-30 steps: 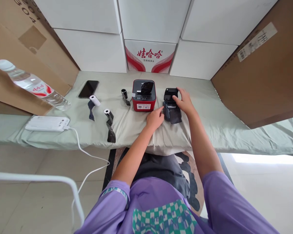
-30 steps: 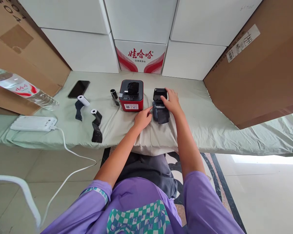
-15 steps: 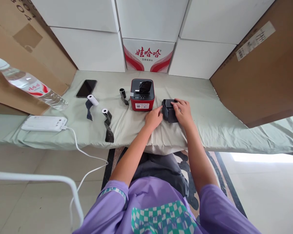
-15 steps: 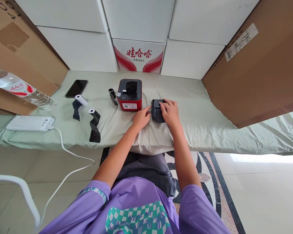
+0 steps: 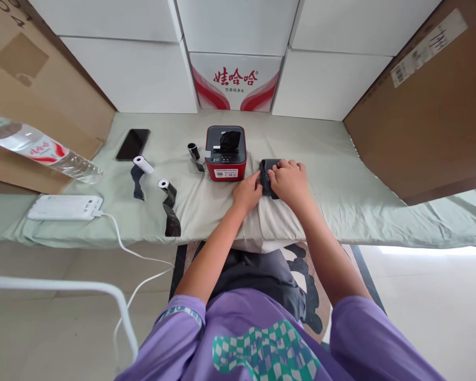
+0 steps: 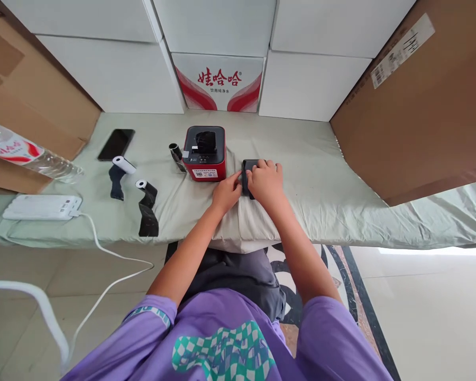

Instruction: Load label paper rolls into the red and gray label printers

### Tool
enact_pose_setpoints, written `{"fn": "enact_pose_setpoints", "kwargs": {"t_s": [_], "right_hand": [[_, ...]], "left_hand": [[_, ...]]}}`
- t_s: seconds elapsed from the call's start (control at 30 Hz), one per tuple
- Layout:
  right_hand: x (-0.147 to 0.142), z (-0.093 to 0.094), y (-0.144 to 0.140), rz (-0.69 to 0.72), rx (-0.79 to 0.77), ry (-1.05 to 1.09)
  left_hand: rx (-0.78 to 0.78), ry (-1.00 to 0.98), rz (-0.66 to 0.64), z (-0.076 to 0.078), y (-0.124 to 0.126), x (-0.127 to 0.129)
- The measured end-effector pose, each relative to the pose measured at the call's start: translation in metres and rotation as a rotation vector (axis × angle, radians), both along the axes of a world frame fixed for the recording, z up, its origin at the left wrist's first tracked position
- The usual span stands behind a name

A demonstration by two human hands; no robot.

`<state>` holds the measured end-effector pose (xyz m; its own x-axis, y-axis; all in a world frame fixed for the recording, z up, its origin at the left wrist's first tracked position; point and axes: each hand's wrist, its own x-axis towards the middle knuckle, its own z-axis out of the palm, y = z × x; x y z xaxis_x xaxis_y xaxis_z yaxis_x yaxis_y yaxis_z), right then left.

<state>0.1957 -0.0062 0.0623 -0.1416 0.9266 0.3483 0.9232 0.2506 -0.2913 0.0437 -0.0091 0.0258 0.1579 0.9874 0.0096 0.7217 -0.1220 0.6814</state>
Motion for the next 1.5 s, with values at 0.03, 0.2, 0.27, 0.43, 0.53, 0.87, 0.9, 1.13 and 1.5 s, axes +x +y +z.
{"fn": "enact_pose_setpoints", "kwargs": {"t_s": [0.03, 0.2, 0.27, 0.43, 0.53, 0.87, 0.9, 1.13, 1.5], "right_hand": [[-0.001, 0.0, -0.003, -0.002, -0.001, -0.002], [-0.024, -0.001, -0.023, -0.037, 0.047, 0.154], [-0.04, 0.0, -0.022, 0.007, 0.069, 0.282], [-0.076, 0.007, 0.021, 0.129, 0.071, 0.658], [-0.088, 0.01, 0.054, 0.124, 0.041, 0.791], [-0.088, 0.002, 0.077, 0.212, 0.042, 0.805], [-0.088, 0.001, 0.078, 0.223, 0.057, 0.778], [-0.082, 0.007, 0.084, 0.249, 0.085, 0.708], [-0.075, 0.028, 0.117, 0.264, -0.07, 0.441]], "left_hand": [[0.014, -0.015, -0.006, 0.0, -0.002, 0.001], [0.321, -0.271, 0.027, 0.006, -0.019, -0.013], [0.496, -0.413, 0.157, 0.013, -0.016, -0.032], [0.406, -0.799, 0.692, 0.025, 0.042, -0.088], [0.105, -1.033, 0.693, 0.025, 0.073, -0.106], [0.092, -1.09, 0.577, 0.02, 0.074, -0.114], [0.12, -1.086, 0.576, 0.018, 0.076, -0.112], [0.468, -1.004, 0.57, 0.004, 0.075, -0.096], [0.54, -1.023, 0.568, 0.005, 0.058, -0.086]]}}
